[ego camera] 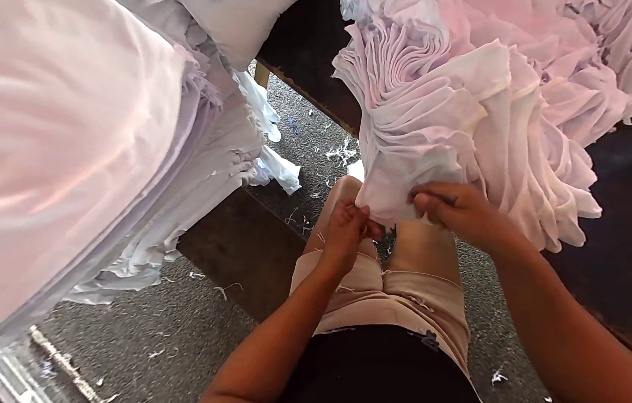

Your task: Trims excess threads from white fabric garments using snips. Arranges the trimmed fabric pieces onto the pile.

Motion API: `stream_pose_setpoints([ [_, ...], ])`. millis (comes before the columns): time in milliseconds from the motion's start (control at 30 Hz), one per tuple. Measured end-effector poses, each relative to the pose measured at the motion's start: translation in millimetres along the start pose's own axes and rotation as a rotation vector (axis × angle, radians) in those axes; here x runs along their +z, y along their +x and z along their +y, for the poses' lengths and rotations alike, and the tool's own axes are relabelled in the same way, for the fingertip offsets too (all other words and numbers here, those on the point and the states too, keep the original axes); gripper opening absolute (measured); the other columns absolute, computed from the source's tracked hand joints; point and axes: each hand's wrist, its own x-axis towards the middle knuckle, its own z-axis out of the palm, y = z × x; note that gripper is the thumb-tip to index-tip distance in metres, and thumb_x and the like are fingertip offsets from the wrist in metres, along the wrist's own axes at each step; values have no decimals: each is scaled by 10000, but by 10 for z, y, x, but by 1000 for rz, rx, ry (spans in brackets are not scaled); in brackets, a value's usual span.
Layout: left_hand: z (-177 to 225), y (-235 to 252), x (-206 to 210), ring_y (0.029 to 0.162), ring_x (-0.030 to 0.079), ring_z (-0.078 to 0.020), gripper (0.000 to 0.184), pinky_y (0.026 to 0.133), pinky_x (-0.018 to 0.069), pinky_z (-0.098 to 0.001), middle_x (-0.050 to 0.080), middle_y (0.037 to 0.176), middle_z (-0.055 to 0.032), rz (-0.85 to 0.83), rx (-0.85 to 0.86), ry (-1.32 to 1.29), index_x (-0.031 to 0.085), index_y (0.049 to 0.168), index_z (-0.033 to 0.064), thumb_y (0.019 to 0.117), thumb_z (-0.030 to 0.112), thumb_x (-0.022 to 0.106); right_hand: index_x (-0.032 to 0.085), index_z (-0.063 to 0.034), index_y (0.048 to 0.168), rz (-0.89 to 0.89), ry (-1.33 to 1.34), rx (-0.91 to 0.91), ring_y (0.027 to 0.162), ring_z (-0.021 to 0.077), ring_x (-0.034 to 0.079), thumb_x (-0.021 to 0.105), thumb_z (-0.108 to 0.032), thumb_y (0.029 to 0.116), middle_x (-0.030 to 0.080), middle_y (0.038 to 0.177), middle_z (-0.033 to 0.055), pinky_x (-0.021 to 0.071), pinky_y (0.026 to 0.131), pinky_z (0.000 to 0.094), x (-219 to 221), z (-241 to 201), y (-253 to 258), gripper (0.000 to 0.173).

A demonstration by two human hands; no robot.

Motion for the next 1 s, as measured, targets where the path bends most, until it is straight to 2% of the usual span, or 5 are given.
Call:
stream_pose_setpoints([
  [67,-10,-17,-32,567,583,-35,246,588,526,-193,629,713,12,-15,8,53,472,1287,-17,1042,-4,496,684,-3,1108,-240,97,95,585,-30,491,489,-202,1074,628,804,-29,434,548,156,108,14,-13,280],
  [233,77,-136,-140,521,502,12,134,517,449,-144,622,707,46,-90,-35,215,672,1004,-22,1027,18,546,686,-18,978,-360,41,253,576,-38,450,494,-276,1090,556,727,-68,399,566,157,236,48,11,341],
  [467,-109,-165,-318,1052,642,-52,133,923,543,-235,662,1170,-44,-133,289,268,720,876,19,938,52,607,704,-69,950,-337,21,301,537,-61,434,495,-289,1092,592,717,-98,381,528,145,276,-49,90,335],
  [733,-249,-91,-241,992,662,-37,134,908,558,-261,696,1048,12,-201,335,203,689,826,61,911,20,593,693,-71,856,-241,103,365,498,-44,428,563,-263,1066,566,643,-96,367,496,152,363,-118,169,313],
  [1000,-227,25,370,873,680,-154,255,832,587,-331,634,1038,-81,2,-157,-381,435,1300,10,1048,-12,467,675,-13,943,-7,211,293,494,-4,433,532,-146,1068,558,650,-43,371,477,160,95,-67,87,232],
])
